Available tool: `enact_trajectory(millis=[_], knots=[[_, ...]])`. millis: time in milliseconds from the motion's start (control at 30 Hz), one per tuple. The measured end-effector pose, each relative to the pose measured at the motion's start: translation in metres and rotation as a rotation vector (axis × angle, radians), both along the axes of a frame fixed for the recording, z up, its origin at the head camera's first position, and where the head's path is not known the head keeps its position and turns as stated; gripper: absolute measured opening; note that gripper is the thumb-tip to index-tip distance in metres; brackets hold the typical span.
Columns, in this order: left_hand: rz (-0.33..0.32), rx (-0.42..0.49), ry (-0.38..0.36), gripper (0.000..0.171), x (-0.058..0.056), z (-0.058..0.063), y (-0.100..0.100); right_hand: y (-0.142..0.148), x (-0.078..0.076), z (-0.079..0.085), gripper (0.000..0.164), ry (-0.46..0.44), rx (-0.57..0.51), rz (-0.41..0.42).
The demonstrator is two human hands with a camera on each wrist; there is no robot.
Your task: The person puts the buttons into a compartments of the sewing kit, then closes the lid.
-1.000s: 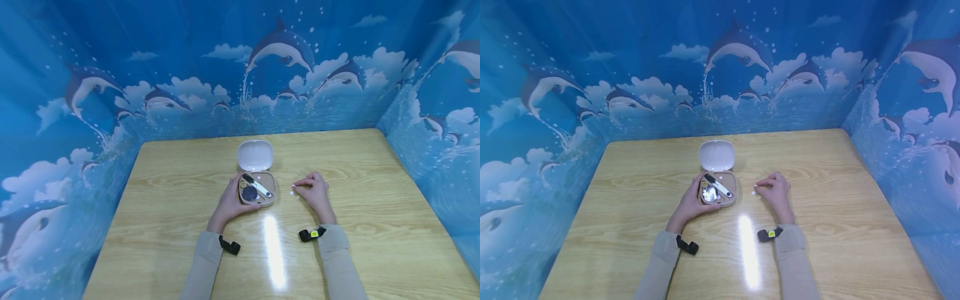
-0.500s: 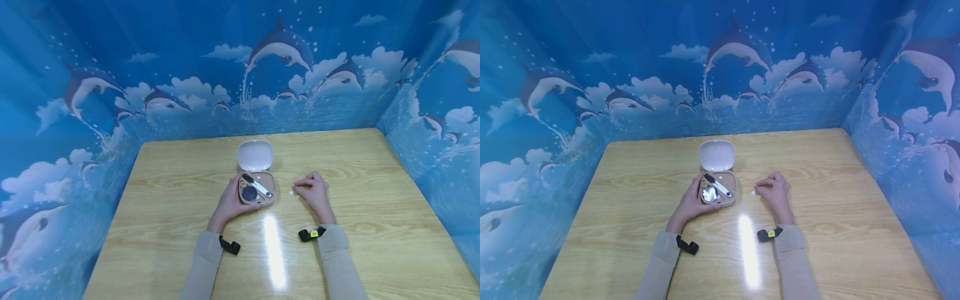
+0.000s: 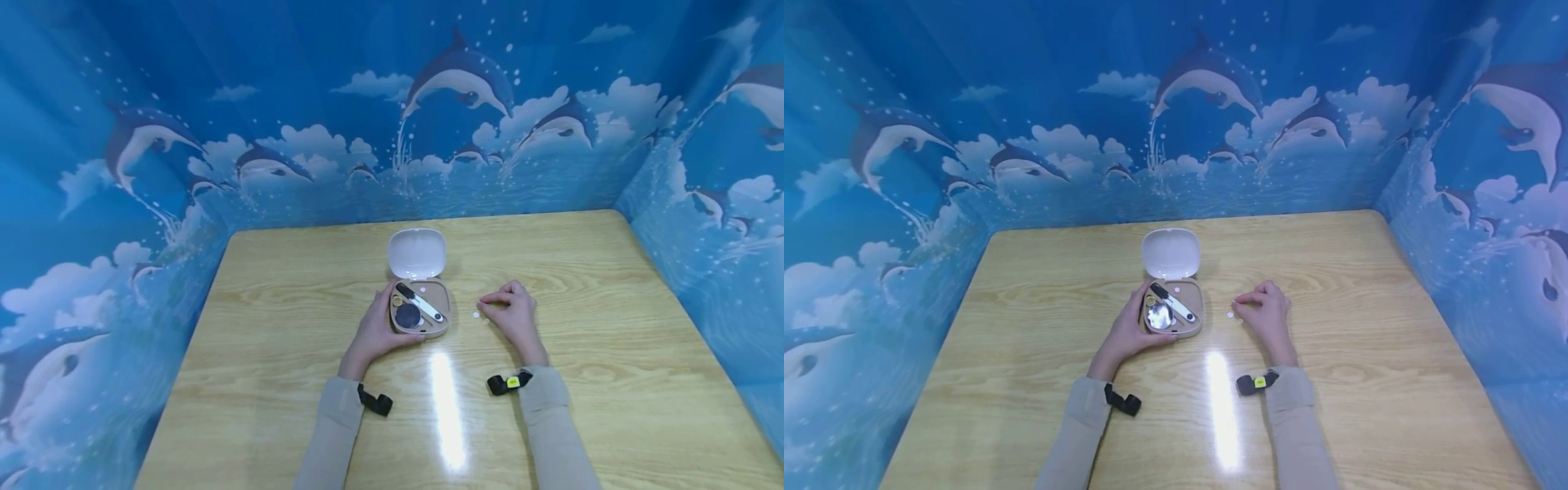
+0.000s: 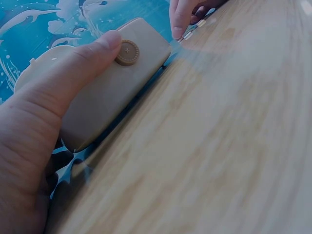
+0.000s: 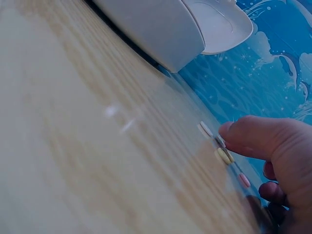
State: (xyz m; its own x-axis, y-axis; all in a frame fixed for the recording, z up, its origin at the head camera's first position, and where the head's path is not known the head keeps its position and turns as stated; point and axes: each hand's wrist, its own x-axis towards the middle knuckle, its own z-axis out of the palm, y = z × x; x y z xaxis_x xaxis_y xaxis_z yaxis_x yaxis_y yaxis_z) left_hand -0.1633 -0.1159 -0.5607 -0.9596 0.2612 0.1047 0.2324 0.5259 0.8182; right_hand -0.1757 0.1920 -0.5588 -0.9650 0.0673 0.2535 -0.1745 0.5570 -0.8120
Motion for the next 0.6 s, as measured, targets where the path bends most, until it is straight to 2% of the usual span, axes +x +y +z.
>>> enact_trajectory(millis=[200, 600], knots=[[-0.015, 0.004, 0.014, 0.130, -0.0006, 0.0002, 0.0005, 0.0016, 0.0025, -0.0016, 0.014, 0.006, 0.009, -0.003], [0.009, -0.013, -0.011, 0.129, -0.0001, -0.0012, -0.0005, 0.0005, 0.0008, -0.0071, 0.010, 0.093, 0.015, 0.014]])
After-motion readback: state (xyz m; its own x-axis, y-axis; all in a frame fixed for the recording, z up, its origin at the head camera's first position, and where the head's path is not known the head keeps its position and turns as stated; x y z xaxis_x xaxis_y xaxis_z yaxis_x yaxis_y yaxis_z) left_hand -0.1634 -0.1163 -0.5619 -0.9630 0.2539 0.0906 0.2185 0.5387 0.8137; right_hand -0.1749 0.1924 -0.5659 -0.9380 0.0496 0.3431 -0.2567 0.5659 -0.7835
